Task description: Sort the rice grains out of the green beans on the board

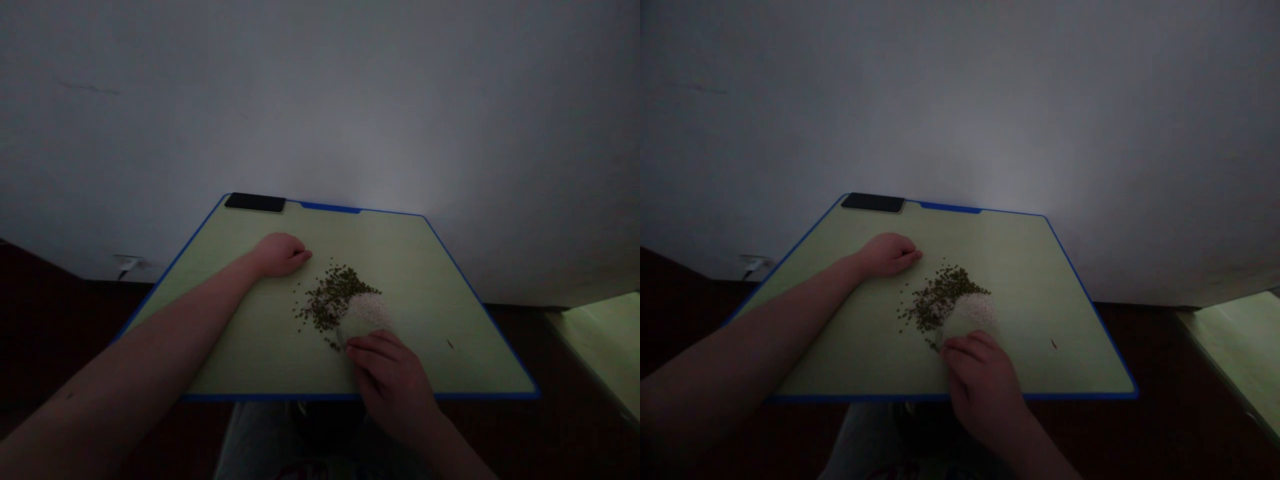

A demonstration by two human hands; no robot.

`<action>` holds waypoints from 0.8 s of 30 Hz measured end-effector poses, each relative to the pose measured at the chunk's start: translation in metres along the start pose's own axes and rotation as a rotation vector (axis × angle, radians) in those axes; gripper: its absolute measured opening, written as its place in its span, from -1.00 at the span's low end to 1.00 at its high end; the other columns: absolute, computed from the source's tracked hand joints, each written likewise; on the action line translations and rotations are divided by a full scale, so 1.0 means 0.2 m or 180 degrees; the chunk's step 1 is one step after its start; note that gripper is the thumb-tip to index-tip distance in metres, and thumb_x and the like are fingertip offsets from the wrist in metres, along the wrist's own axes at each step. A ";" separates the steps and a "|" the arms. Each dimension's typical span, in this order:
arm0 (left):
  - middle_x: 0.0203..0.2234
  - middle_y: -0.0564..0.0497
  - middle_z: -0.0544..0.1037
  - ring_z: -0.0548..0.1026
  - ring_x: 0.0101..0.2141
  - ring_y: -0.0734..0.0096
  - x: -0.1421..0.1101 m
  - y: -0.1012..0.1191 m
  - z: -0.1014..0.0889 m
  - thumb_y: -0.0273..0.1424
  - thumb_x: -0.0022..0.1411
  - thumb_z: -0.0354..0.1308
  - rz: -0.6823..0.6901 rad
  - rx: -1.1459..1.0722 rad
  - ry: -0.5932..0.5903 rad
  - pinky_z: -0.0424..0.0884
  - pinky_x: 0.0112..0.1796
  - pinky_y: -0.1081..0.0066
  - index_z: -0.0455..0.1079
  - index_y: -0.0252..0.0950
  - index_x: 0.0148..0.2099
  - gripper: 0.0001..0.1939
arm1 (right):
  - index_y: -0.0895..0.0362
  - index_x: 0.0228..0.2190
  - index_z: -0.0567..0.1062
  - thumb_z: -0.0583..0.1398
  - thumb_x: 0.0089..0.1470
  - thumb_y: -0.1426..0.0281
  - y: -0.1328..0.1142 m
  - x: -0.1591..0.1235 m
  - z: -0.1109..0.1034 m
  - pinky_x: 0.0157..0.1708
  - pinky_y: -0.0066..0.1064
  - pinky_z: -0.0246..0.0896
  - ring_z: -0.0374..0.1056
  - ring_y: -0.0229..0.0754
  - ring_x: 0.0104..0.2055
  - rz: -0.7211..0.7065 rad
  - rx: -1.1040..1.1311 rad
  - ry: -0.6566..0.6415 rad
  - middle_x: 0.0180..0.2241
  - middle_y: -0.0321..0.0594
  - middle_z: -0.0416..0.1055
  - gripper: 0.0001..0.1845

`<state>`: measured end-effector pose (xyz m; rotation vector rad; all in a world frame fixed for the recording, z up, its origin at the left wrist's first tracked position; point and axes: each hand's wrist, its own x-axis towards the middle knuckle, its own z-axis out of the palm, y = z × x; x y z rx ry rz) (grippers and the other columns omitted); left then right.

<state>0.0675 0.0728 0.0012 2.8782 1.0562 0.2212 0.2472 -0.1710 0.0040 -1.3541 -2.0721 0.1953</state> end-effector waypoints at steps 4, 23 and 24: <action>-0.59 -0.05 0.43 0.26 -0.56 0.42 0.00 -0.01 0.01 -0.06 0.18 -0.28 0.0005 0.0028 -0.0014 0.03 -0.51 0.39 0.36 -0.30 -0.53 -0.45 | 0.09 -0.28 0.47 0.09 -0.05 0.59 0.01 -0.01 -0.02 -0.23 -0.24 0.29 0.35 -0.17 -0.29 0.0001 0.0061 0.0022 -0.29 -0.17 0.47 -0.70; -0.62 -0.04 0.40 0.24 -0.58 0.45 0.02 0.02 -0.01 -0.06 0.16 -0.26 -0.0020 -0.0029 -0.0010 0.02 -0.52 0.38 0.33 -0.30 -0.55 -0.47 | 0.11 -0.24 0.46 0.08 -0.03 0.55 -0.05 0.05 0.01 -0.24 -0.32 0.27 0.32 -0.21 -0.28 -0.0323 0.0300 -0.0463 -0.29 -0.17 0.46 -0.71; -0.62 -0.04 0.40 0.25 -0.57 0.45 0.02 0.02 -0.01 -0.06 0.16 -0.26 -0.0015 -0.0029 -0.0015 0.02 -0.52 0.39 0.34 -0.30 -0.54 -0.47 | 0.11 -0.24 0.46 0.09 -0.02 0.55 -0.05 0.05 0.01 -0.25 -0.33 0.27 0.31 -0.21 -0.28 -0.0303 0.0268 -0.0473 -0.29 -0.17 0.46 -0.72</action>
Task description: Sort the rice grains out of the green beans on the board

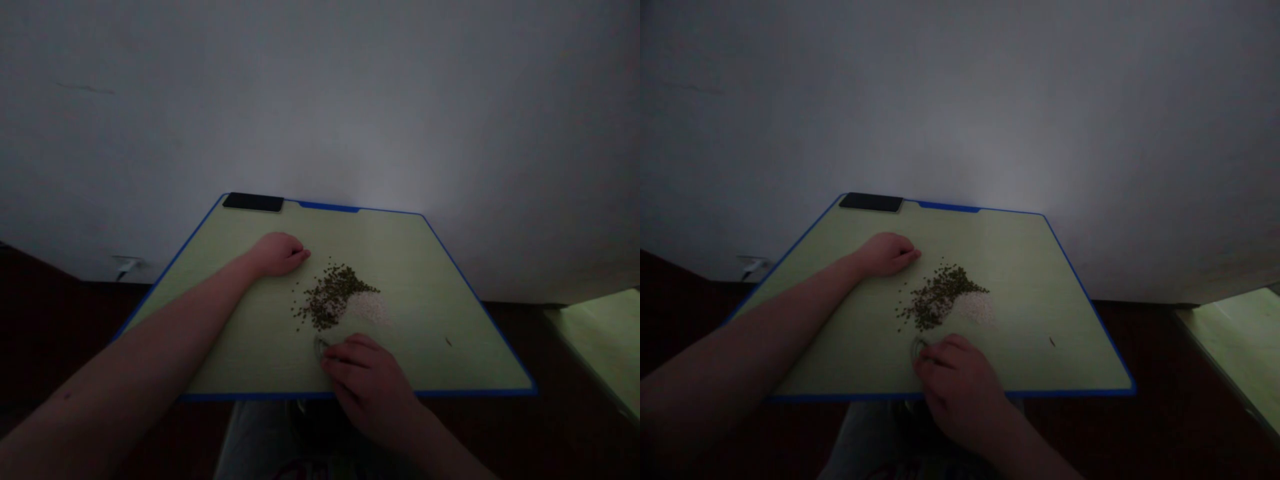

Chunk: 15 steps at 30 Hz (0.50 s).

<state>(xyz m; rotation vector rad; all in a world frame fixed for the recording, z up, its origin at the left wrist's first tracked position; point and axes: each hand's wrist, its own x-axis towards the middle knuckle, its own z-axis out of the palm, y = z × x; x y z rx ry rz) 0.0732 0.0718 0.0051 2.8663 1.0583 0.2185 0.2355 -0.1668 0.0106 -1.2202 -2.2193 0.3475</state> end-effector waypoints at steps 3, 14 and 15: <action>-0.61 -0.04 0.41 0.24 -0.57 0.46 0.00 0.00 0.00 -0.06 0.17 -0.26 -0.0015 0.0017 -0.0014 0.00 -0.52 0.40 0.34 -0.31 -0.54 -0.46 | 0.12 -0.24 0.47 0.09 -0.02 0.55 0.00 0.00 0.01 -0.24 -0.33 0.27 0.30 -0.20 -0.27 0.0083 -0.0102 0.0021 -0.28 -0.16 0.45 -0.72; -0.61 -0.04 0.41 0.24 -0.57 0.45 -0.01 -0.02 0.01 -0.07 0.17 -0.26 0.0047 0.0017 -0.0013 0.01 -0.51 0.39 0.33 -0.30 -0.54 -0.47 | 0.12 -0.30 0.48 0.08 -0.04 0.54 0.02 -0.06 -0.01 -0.30 -0.29 0.31 0.32 -0.17 -0.31 0.0349 -0.0295 0.0359 -0.33 -0.13 0.45 -0.74; -0.61 -0.04 0.41 0.24 -0.56 0.45 -0.01 -0.02 0.01 -0.07 0.17 -0.26 0.0049 -0.0001 -0.0008 0.01 -0.51 0.39 0.34 -0.30 -0.54 -0.47 | 0.12 -0.30 0.48 0.08 -0.04 0.54 0.03 -0.06 -0.02 -0.31 -0.29 0.31 0.33 -0.17 -0.32 0.0332 -0.0304 0.0378 -0.33 -0.12 0.45 -0.74</action>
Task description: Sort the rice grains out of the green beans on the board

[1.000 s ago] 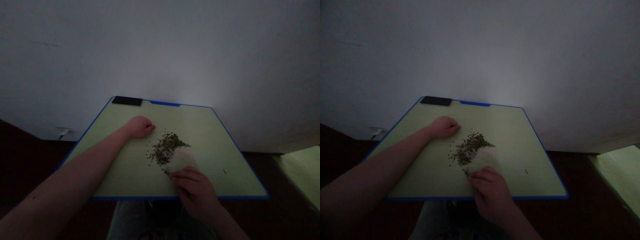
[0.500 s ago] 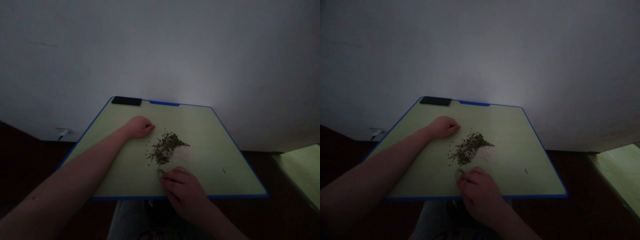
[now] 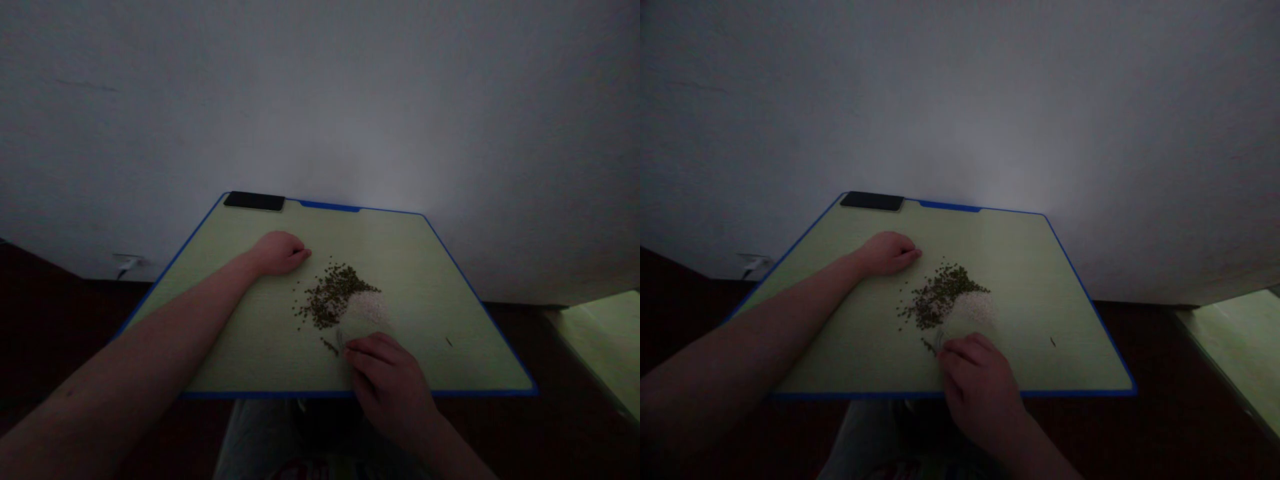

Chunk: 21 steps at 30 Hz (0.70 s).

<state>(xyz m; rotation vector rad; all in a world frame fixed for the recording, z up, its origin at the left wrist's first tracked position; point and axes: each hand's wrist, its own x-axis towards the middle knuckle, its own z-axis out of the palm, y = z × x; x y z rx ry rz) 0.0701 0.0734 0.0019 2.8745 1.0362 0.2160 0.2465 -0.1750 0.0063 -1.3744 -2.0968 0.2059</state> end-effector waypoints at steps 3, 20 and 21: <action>-0.61 -0.04 0.41 0.24 -0.56 0.44 0.00 -0.01 0.00 -0.07 0.17 -0.25 -0.0010 -0.0038 -0.0005 0.03 -0.49 0.39 0.35 -0.30 -0.53 -0.47 | 0.12 -0.28 0.47 0.07 -0.02 0.54 0.00 0.00 0.00 -0.28 -0.28 0.30 0.33 -0.18 -0.32 -0.0141 0.0025 -0.0067 -0.32 -0.13 0.46 -0.74; -0.63 -0.05 0.38 0.22 -0.58 0.44 0.00 -0.01 0.01 -0.06 0.17 -0.26 0.0018 -0.0090 0.0083 -0.01 -0.50 0.38 0.33 -0.31 -0.56 -0.45 | 0.13 -0.31 0.48 0.09 -0.05 0.55 0.01 0.00 0.01 -0.28 -0.30 0.31 0.33 -0.17 -0.30 0.0017 -0.0126 0.0028 -0.32 -0.13 0.46 -0.75; -0.64 -0.04 0.38 0.21 -0.59 0.45 0.00 -0.01 0.01 -0.06 0.17 -0.26 0.0018 -0.0099 0.0082 -0.02 -0.51 0.38 0.32 -0.31 -0.56 -0.45 | 0.13 -0.30 0.48 0.09 -0.05 0.54 0.01 0.00 0.01 -0.28 -0.29 0.30 0.33 -0.17 -0.30 0.0000 -0.0141 0.0041 -0.32 -0.14 0.46 -0.75</action>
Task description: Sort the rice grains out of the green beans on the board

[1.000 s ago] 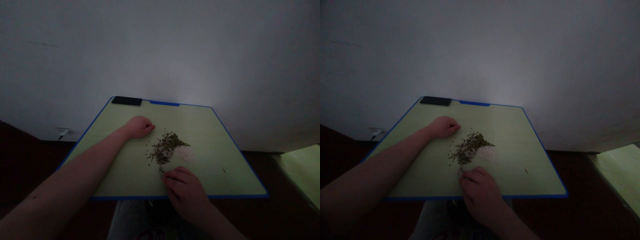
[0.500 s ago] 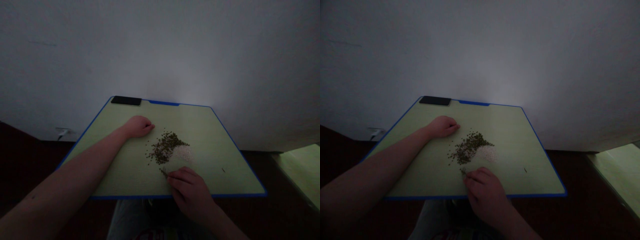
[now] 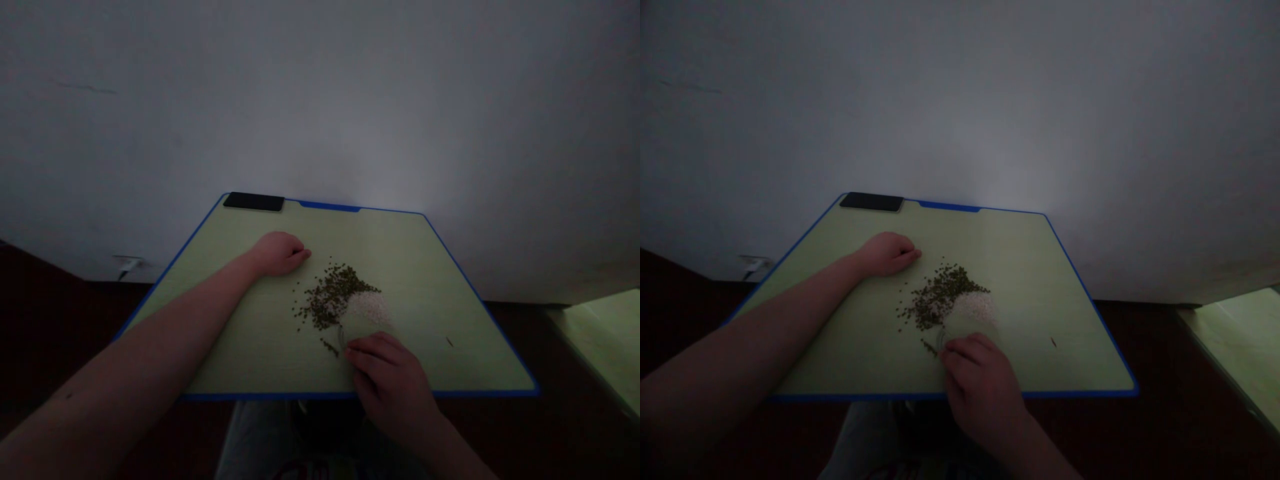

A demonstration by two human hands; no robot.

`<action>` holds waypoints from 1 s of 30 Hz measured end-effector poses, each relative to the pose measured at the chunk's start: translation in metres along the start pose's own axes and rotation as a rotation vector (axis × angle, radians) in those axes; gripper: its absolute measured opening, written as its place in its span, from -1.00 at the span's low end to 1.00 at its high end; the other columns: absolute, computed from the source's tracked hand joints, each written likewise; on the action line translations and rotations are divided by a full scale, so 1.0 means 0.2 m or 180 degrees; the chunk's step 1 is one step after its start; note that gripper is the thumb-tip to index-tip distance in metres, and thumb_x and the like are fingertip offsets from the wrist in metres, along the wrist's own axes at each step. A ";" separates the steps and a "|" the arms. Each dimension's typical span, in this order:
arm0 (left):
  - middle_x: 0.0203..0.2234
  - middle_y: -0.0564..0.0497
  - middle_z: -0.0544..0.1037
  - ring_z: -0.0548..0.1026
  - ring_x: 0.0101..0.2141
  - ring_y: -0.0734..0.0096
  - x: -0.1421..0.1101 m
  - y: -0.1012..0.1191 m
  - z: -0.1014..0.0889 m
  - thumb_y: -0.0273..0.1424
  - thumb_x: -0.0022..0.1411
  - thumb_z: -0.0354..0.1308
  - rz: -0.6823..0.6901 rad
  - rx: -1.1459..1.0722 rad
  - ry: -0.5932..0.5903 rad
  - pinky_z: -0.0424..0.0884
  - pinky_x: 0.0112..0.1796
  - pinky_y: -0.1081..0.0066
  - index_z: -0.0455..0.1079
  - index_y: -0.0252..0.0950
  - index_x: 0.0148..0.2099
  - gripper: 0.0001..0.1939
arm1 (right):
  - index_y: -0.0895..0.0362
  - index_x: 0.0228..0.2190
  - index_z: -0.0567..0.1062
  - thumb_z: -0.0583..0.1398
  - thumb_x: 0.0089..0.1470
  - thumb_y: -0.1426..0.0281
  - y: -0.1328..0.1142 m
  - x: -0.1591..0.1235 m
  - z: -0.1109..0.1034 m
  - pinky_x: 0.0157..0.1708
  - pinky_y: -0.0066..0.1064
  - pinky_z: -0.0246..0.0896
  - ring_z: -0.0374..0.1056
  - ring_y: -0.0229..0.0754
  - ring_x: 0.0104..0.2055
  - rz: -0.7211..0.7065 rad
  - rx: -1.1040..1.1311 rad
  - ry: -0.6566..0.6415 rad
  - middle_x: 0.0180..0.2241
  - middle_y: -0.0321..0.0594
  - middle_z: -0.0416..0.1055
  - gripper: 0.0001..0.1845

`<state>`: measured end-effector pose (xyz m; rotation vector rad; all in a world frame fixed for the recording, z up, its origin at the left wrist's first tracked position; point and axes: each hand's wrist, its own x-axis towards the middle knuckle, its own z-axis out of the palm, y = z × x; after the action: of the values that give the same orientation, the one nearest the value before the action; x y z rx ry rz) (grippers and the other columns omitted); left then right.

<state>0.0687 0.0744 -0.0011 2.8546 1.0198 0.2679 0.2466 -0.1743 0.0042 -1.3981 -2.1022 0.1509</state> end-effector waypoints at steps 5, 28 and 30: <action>-0.63 -0.04 0.39 0.21 -0.59 0.47 0.00 0.00 0.00 -0.05 0.17 -0.28 -0.0065 0.0108 -0.0072 -0.03 -0.52 0.39 0.32 -0.32 -0.55 -0.44 | 0.14 -0.32 0.48 0.09 -0.06 0.57 0.00 0.00 0.00 -0.29 -0.30 0.30 0.32 -0.18 -0.32 -0.0064 0.0065 -0.0029 -0.33 -0.15 0.46 -0.76; -0.61 -0.05 0.42 0.22 -0.59 0.45 -0.01 0.00 0.01 -0.06 0.19 -0.29 0.0025 0.0270 -0.0054 -0.04 -0.53 0.39 0.36 -0.31 -0.52 -0.43 | 0.12 -0.30 0.48 0.12 -0.08 0.58 0.03 -0.01 0.01 -0.28 -0.30 0.30 0.34 -0.19 -0.31 -0.0002 0.0391 0.0190 -0.32 -0.17 0.47 -0.73; -0.60 -0.05 0.42 0.22 -0.59 0.45 0.00 0.00 0.01 -0.06 0.19 -0.29 0.0018 0.0255 -0.0068 -0.05 -0.53 0.39 0.35 -0.31 -0.53 -0.44 | 0.11 -0.29 0.47 0.11 -0.08 0.59 0.03 -0.01 0.00 -0.28 -0.31 0.30 0.34 -0.20 -0.31 -0.0072 0.0467 0.0105 -0.31 -0.19 0.46 -0.71</action>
<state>0.0684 0.0742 -0.0033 2.9251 1.0420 0.2011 0.2517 -0.1732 0.0008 -1.2815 -2.0359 0.2655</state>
